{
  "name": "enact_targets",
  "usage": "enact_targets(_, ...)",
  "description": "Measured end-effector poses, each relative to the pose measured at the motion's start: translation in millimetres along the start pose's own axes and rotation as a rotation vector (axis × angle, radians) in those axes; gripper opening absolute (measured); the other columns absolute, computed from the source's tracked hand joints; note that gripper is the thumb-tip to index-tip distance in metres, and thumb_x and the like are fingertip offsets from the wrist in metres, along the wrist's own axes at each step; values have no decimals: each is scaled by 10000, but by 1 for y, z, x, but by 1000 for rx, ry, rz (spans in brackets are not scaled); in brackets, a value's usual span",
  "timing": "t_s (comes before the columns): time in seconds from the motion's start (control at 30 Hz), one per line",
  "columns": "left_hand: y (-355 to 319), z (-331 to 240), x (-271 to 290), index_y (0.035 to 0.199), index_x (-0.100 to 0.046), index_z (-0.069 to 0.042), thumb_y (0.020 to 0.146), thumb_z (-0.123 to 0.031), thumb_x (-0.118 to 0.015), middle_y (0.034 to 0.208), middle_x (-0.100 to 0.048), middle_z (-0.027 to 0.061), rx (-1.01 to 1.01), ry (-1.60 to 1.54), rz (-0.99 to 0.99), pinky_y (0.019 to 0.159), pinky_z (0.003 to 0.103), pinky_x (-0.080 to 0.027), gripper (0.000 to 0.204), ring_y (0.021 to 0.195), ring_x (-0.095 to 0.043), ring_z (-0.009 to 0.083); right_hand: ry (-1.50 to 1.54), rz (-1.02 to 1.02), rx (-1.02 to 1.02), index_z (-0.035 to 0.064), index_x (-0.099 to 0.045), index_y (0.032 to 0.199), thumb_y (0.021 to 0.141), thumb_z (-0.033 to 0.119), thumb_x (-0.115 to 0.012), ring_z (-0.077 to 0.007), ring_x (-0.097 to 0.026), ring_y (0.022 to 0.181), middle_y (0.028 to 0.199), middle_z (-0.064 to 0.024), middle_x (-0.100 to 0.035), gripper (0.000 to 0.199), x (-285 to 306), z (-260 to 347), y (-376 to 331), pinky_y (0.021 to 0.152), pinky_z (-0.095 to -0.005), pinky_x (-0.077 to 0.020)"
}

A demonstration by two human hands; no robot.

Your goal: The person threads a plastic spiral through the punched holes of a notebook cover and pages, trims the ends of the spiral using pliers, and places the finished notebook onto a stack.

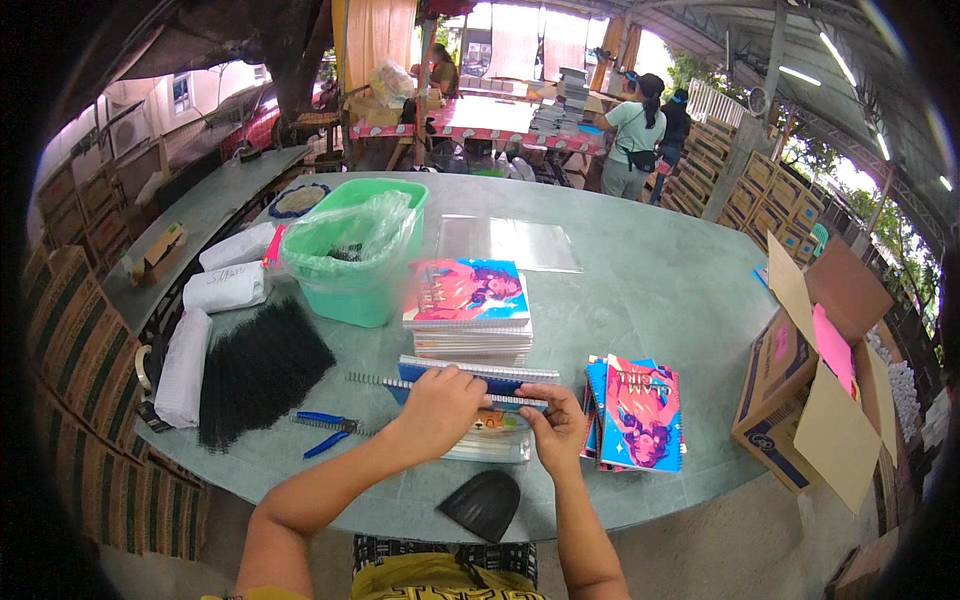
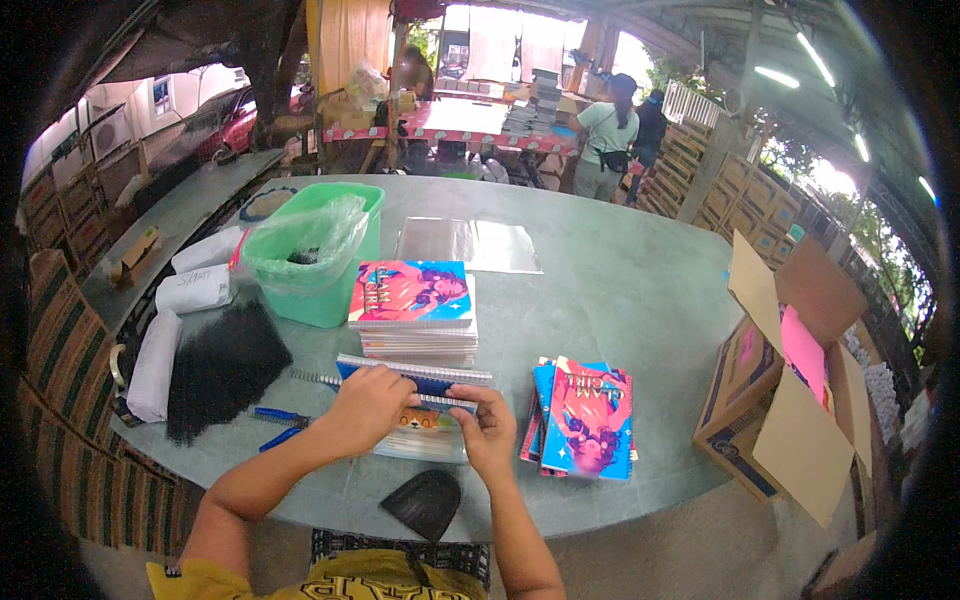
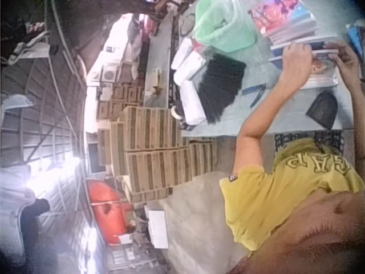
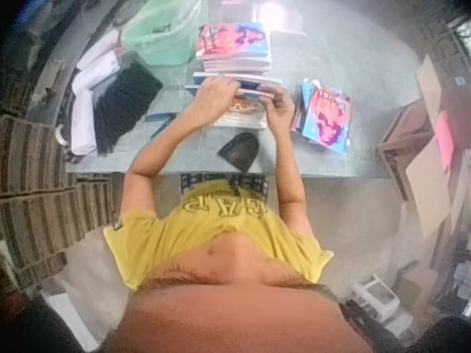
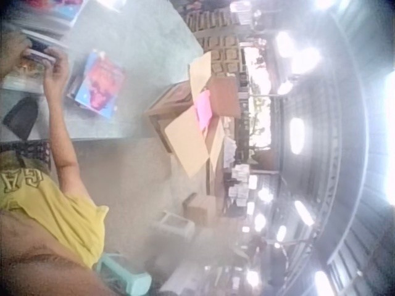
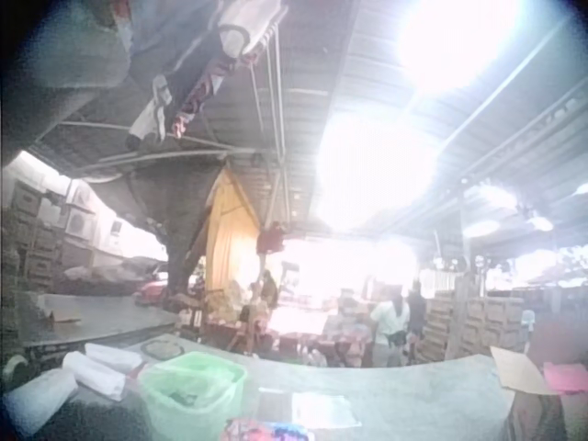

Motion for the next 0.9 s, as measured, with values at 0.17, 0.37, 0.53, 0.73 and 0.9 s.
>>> enact_targets(0.17,3,-11,-2,777,-548,-49,744,-224,-662,774,-528,85,23,-71,-49,661,375,-431,212,779,-548,259,-210,40,-142,-2,-633,928,807,28,-658,-135,-592,919,980,-95,-659,128,11,-13,-7,821,-271,-451)
enact_targets(0.37,2,0,-7,832,-554,-44,737,-266,-671,800,-510,90,23,-77,-25,663,369,-422,268,833,-527,265,-101,17,-131,-14,-634,988,838,52,-633,-126,-588,903,975,-93,-659,164,7,-4,-3,799,-257,-452)
enact_targets(0.53,10,-15,-6,906,-590,-57,756,-282,-654,889,-577,115,40,-108,-34,724,407,-433,277,852,-542,294,-56,-46,-145,0,-634,999,833,19,-623,-107,-588,848,915,-68,-659,168,17,-13,-9,769,-230,-446)
enact_targets(0.73,19,-22,-35,922,-607,-45,784,-200,-626,888,-585,102,-78,-228,-66,756,393,-429,208,855,-545,281,-196,-45,-219,-9,-631,1011,827,2,-614,-87,-572,754,858,-43,-640,186,26,-25,-14,676,-209,-450)
enact_targets(0.9,23,-32,-48,882,-601,-39,741,-139,-628,845,-565,104,-129,-302,-37,757,386,-429,176,841,-539,287,-310,-28,-146,-31,-626,994,824,39,-622,-115,-602,799,871,-65,-666,184,37,-33,-17,717,-241,-463)
Point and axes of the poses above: each hand's wrist, its own y-axis towards the middle knuckle, its own x-axis out of the back of the hand, z = x × y, the point moved 2 cm from there along y, towards the middle knuckle
